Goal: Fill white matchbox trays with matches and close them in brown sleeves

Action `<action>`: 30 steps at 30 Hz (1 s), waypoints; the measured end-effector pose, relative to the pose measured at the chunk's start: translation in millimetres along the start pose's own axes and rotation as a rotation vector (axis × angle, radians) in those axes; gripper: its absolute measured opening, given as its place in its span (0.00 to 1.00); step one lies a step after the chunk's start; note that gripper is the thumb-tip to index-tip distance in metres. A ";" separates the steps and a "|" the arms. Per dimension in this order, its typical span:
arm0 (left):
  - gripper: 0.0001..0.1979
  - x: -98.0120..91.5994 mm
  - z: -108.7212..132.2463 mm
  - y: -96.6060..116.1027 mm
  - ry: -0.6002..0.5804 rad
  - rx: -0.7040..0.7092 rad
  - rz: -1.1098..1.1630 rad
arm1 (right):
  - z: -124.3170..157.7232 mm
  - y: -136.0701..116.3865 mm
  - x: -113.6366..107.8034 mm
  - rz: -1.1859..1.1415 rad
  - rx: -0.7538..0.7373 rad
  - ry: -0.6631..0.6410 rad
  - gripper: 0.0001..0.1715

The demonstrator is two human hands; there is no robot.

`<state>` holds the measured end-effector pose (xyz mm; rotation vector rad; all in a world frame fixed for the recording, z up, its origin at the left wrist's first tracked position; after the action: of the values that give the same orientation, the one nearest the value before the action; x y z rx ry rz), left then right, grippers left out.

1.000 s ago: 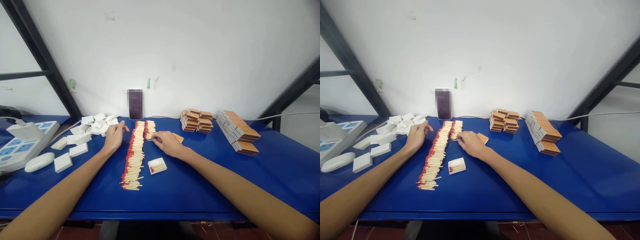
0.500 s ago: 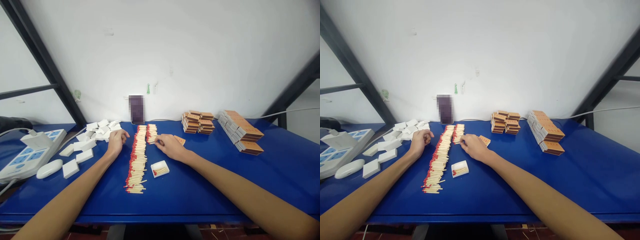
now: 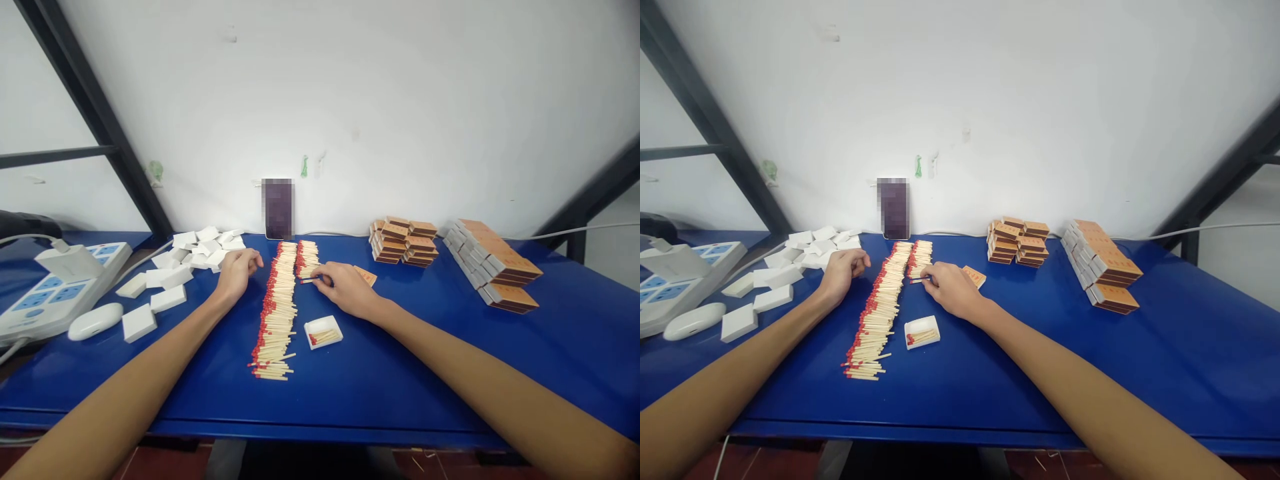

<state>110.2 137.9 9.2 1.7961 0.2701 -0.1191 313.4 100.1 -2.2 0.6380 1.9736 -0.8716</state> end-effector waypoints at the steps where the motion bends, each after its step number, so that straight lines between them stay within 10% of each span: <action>1: 0.15 -0.2 0.1 -0.8 0.003 -0.008 0.009 | 0.0 -0.2 0.3 0.000 -0.001 -0.004 0.10; 30: 0.16 -2.1 -2.3 -7.2 0.023 0.004 0.032 | 0.0 0.5 2.5 0.012 0.014 -0.022 0.11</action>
<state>106.2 141.5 3.4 1.8059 0.2576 -0.0768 312.5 100.6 -4.5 0.6452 1.9443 -0.8821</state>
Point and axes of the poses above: each hand's wrist, its own z-axis away from the middle knuckle, its own x-axis out of the palm, y = z × x, the point moved 9 cm from there along -z, towards the middle knuckle, and after that the axes turned 4 degrees about -x, right-handed, at the moved point
